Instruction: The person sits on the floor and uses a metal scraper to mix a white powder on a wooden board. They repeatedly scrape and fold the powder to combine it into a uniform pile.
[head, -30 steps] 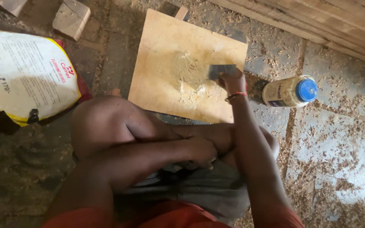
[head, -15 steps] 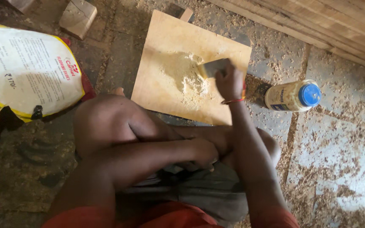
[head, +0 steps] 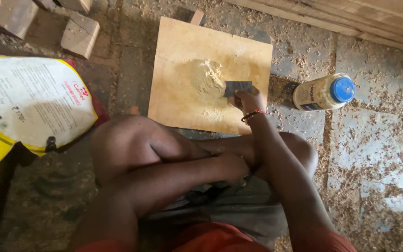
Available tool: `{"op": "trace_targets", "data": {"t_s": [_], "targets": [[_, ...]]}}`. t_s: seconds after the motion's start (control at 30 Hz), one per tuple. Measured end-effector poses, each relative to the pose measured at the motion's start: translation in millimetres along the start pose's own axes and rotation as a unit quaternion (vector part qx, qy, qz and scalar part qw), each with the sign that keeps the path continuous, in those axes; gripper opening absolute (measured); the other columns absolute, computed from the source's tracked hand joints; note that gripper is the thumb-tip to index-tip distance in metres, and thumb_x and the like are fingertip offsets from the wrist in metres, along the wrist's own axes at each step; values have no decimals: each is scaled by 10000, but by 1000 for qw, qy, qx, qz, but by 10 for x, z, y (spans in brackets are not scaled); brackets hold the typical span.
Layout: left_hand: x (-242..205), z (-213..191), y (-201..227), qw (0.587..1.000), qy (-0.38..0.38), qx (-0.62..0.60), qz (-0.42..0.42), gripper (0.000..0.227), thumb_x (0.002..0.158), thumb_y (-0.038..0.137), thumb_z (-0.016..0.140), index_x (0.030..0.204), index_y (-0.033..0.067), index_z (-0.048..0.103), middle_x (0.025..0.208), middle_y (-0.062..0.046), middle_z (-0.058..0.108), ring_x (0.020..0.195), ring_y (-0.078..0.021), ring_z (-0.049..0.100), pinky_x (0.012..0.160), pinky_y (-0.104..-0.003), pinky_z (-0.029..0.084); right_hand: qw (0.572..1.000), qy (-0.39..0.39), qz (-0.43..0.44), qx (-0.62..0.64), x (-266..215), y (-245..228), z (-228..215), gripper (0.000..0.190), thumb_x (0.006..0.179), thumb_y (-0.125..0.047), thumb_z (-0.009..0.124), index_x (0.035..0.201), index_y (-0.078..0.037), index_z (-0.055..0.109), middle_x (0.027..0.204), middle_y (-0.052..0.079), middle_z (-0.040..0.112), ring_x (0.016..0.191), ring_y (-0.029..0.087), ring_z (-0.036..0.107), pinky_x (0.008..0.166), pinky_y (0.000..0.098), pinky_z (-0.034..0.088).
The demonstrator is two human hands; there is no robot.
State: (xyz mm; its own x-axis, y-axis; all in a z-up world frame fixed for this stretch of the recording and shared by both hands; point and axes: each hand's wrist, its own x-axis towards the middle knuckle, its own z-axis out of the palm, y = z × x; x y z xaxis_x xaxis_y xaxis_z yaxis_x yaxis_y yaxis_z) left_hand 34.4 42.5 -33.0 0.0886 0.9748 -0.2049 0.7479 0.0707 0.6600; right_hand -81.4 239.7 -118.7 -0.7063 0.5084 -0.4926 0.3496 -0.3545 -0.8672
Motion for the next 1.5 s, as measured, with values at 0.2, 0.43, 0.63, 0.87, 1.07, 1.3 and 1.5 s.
{"op": "trace_targets", "data": {"t_s": [0.2,0.43,0.63,0.87,1.07,1.3,1.5], "targets": [[-29,-9,47,999,-22,-15,-39,394,861,434,690,1093,128,780,1113,-141,755,1068,-347,712,872,-547,563,950,-45,-186,-248,-529,-669,393,81,943,-60,696,1007,-31,656,843,69,723,692,170,717,593,321,602],[26,-73,42,994,-84,-44,-53,384,912,421,649,1130,125,762,1105,-129,773,1058,-343,730,881,-514,581,683,-131,-520,-496,-875,-993,758,56,921,-13,652,964,-27,685,900,184,697,802,386,684,701,441,540],[-3,-23,8,996,-63,-56,-21,381,879,417,678,1120,134,762,1107,-133,761,1055,-349,720,872,-517,575,707,-160,-507,-465,-857,-1067,813,37,932,-1,658,965,4,676,910,188,693,831,395,690,739,443,549],[11,-59,-26,996,-77,-53,0,379,872,420,685,1109,135,764,1101,-132,761,1051,-349,720,870,-516,573,729,-183,-477,-455,-665,-1214,769,79,904,-3,690,981,4,707,952,163,720,817,313,723,729,394,572],[-32,90,-13,996,-65,-67,-4,377,865,423,692,1100,137,765,1095,-132,760,1047,-349,719,868,-515,571,630,-261,-568,-461,-133,-1288,1139,132,890,-4,739,1020,-21,750,1004,139,743,903,332,721,809,405,575],[-223,154,-164,996,-57,-70,-28,375,857,426,699,1089,139,767,1089,-131,760,1043,-349,718,866,-514,569,706,-309,-419,-480,78,-1287,1189,129,895,-105,754,1018,-72,768,1007,98,758,891,259,750,782,364,602],[-99,158,-113,995,-64,-70,-14,374,851,429,706,1079,140,769,1083,-131,760,1039,-349,717,864,-513,567,621,-318,-539,-471,150,-1169,1080,151,887,-48,729,1026,-85,774,1058,86,768,997,319,691,889,427,559]]}}
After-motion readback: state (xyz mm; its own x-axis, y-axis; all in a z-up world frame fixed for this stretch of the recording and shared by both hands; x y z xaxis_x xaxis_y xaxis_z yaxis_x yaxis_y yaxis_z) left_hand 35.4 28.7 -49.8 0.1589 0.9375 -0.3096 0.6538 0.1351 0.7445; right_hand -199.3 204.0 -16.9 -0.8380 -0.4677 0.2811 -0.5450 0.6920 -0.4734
